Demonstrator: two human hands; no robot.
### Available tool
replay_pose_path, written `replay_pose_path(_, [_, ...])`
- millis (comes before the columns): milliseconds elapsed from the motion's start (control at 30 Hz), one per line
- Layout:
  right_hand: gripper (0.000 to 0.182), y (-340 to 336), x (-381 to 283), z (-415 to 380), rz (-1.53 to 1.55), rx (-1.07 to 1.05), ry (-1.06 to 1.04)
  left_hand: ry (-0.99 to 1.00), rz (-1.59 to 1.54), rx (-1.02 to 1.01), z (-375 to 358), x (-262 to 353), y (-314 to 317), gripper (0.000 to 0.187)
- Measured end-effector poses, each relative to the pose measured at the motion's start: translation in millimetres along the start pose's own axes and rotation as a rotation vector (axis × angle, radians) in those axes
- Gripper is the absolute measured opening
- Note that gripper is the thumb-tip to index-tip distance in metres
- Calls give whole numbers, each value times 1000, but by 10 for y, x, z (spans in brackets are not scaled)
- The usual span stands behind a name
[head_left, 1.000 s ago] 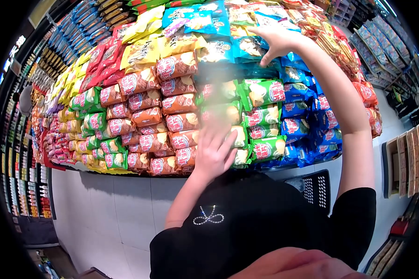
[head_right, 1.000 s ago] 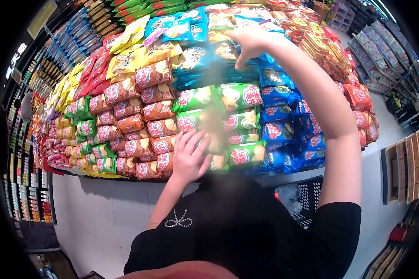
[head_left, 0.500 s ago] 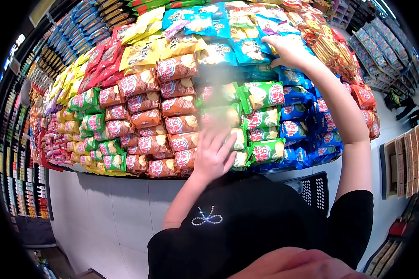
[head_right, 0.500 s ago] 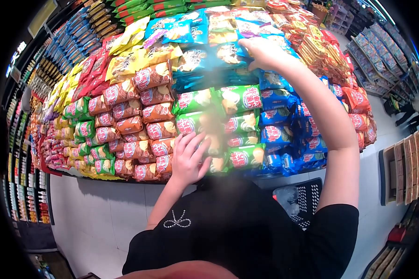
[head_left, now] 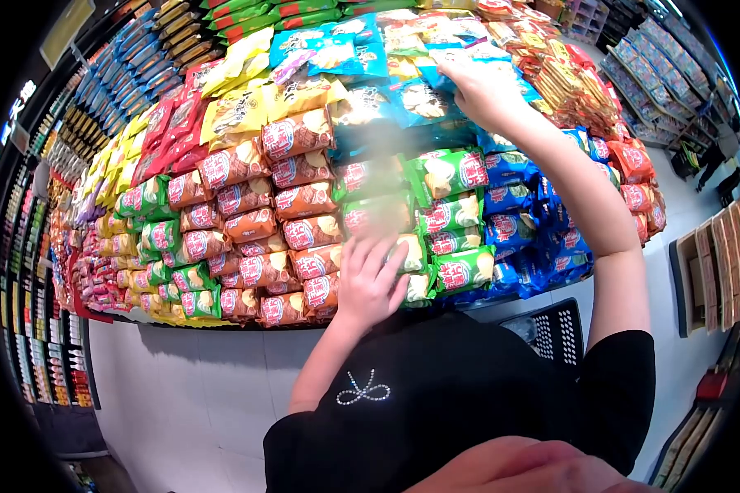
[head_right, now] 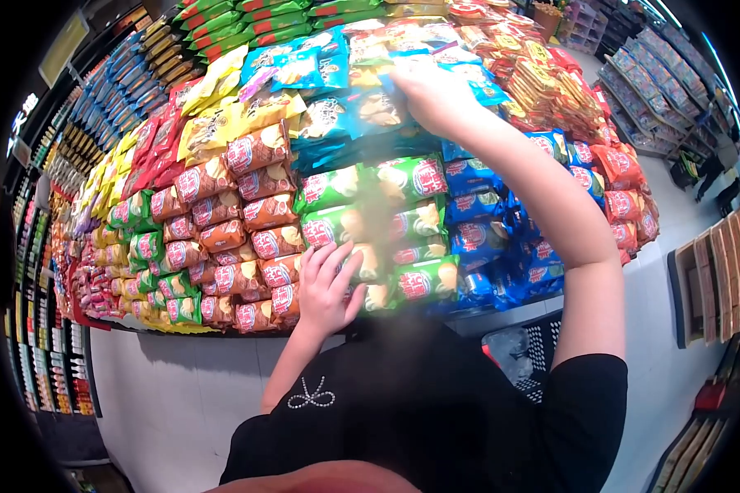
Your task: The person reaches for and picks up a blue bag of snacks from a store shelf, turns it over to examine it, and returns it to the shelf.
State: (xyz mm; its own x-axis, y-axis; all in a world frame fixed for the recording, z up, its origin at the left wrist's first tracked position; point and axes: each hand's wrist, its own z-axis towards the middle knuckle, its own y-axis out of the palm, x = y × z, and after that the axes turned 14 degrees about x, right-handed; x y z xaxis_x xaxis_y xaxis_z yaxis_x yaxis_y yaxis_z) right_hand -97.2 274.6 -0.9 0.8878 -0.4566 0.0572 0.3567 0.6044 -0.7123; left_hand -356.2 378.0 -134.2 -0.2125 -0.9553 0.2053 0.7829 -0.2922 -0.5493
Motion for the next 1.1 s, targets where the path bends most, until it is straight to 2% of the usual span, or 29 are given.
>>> replay_pose_path(33, [31, 108, 3, 2, -9, 171, -71, 2, 1, 2, 4, 0, 2, 42])
replay_pose_path(133, [19, 167, -186, 139, -116, 403, -171, -1, -2, -1, 4, 5, 8, 43])
replay_pose_path(200, [20, 432, -187, 181, -139, 385, -181, 6, -1, -2, 14, 11, 9, 43])
replay_pose_path(233, [19, 418, -310, 170, -12, 346, -137, 4, 7, -3, 12, 15, 4, 42])
replay_pose_path(267, [22, 511, -296, 154, -22, 353, -213, 11, 4, -2, 10, 18, 3, 42])
replay_pose_path(367, [31, 426, -366, 99, 3, 371, -224, 13, 8, -2, 14, 14, 2, 43])
replay_pose_path(433, [39, 292, -325, 109, 97, 208, -119, 15, 10, -1, 7, 14, 2, 43])
replay_pose_path(533, [39, 273, -21, 216, 41, 284, -32, 14, 5, 0, 8, 15, -1, 43])
replay_pose_path(600, [50, 96, 100, 260, -94, 176, 156, 11, 6, 5, 12, 17, 2, 43])
replay_pose_path(633, [54, 310, 385, 270, -94, 219, 164, 9, 7, 3, 10, 19, 0, 43])
replay_pose_path(667, [54, 308, 401, 296, -95, 220, 161, 9, 7, 6, 8, 19, -3, 43])
replay_pose_path(733, [62, 259, 401, 351, -145, -111, 337, 5, 10, 1, 11, 20, -1, 42])
replay_pose_path(767, [68, 225, 374, 406, -54, -256, 389, 7, 9, 5, 12, 20, 0, 42])
replay_pose_path(800, [64, 223, 303, 424, -46, -258, 385, 2, 8, 1, 9, 21, -1, 42])
replay_pose_path(867, [57, 473, 321, 435, -16, -119, 382, -3, 12, -3, 5, 17, -1, 43])
replay_pose_path(967, [48, 643, 292, 493, -52, -158, 473, -8, 6, -5, 0, 14, -4, 43])
replay_pose_path(1100, [49, 757, 311, 543, -121, -125, 407, -12, 6, -4, -9, 6, 0, 43])
